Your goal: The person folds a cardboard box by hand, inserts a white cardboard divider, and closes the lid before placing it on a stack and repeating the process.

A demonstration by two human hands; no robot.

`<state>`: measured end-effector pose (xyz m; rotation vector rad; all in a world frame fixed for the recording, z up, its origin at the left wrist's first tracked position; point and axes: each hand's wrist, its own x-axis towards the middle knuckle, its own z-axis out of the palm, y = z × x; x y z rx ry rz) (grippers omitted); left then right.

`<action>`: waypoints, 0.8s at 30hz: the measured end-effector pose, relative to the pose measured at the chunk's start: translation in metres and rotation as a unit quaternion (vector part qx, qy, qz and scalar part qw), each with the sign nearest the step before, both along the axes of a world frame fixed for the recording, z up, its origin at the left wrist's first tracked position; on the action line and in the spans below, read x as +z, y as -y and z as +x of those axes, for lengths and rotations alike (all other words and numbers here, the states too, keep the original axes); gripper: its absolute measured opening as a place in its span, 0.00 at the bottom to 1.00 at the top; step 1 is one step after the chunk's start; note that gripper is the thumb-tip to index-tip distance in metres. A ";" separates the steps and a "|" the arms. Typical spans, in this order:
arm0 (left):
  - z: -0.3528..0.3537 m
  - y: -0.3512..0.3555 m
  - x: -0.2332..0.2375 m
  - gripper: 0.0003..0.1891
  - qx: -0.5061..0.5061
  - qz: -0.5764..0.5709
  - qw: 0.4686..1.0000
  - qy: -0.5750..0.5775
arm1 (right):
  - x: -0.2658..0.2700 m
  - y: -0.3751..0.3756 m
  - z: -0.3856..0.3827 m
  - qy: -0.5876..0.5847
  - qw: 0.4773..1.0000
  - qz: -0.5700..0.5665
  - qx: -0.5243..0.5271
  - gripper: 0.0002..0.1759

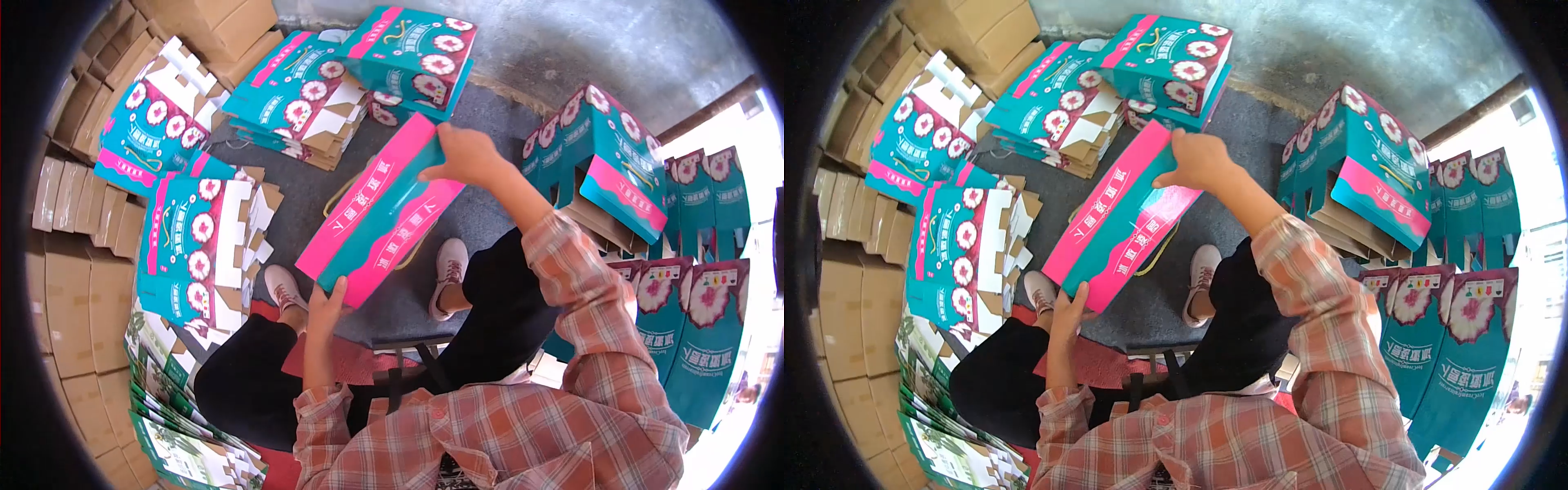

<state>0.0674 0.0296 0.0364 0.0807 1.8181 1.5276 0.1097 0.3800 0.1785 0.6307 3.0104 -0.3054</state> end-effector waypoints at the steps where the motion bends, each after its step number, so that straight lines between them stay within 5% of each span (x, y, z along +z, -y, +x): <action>1: 0.006 -0.011 0.006 0.30 0.006 0.036 0.999 -0.029 | 0.022 -0.001 0.018 -0.043 0.999 0.023 -0.011 0.43; 8: 0.033 -0.135 0.087 0.29 -0.072 0.131 0.943 -0.296 | 0.104 -0.041 0.184 -0.339 0.928 0.087 -0.127 0.47; 11: 0.042 -0.213 0.132 0.31 -0.152 0.164 0.926 -0.305 | 0.086 -0.088 0.244 -0.472 0.858 -0.012 -0.203 0.46; 15: 0.054 -0.328 0.123 0.41 -0.188 0.233 0.825 -0.479 | 0.038 -0.154 0.308 -0.521 0.813 -0.006 -0.261 0.44; 18: 0.080 -0.383 0.123 0.41 -0.237 0.237 0.824 -0.457 | 0.002 -0.185 0.349 -0.568 0.762 -0.041 -0.308 0.45; 20: 0.093 -0.407 0.127 0.43 -0.267 0.227 0.823 -0.447 | -0.012 -0.195 0.361 -0.647 0.675 -0.097 -0.342 0.45; 22: 0.111 -0.429 0.130 0.45 -0.305 0.214 0.820 -0.435 | -0.026 -0.211 0.378 -0.664 0.643 -0.079 -0.374 0.43; 24: 0.126 -0.436 0.141 0.47 -0.344 0.213 0.801 -0.442 | -0.030 -0.227 0.388 -0.725 0.497 -0.027 -0.475 0.44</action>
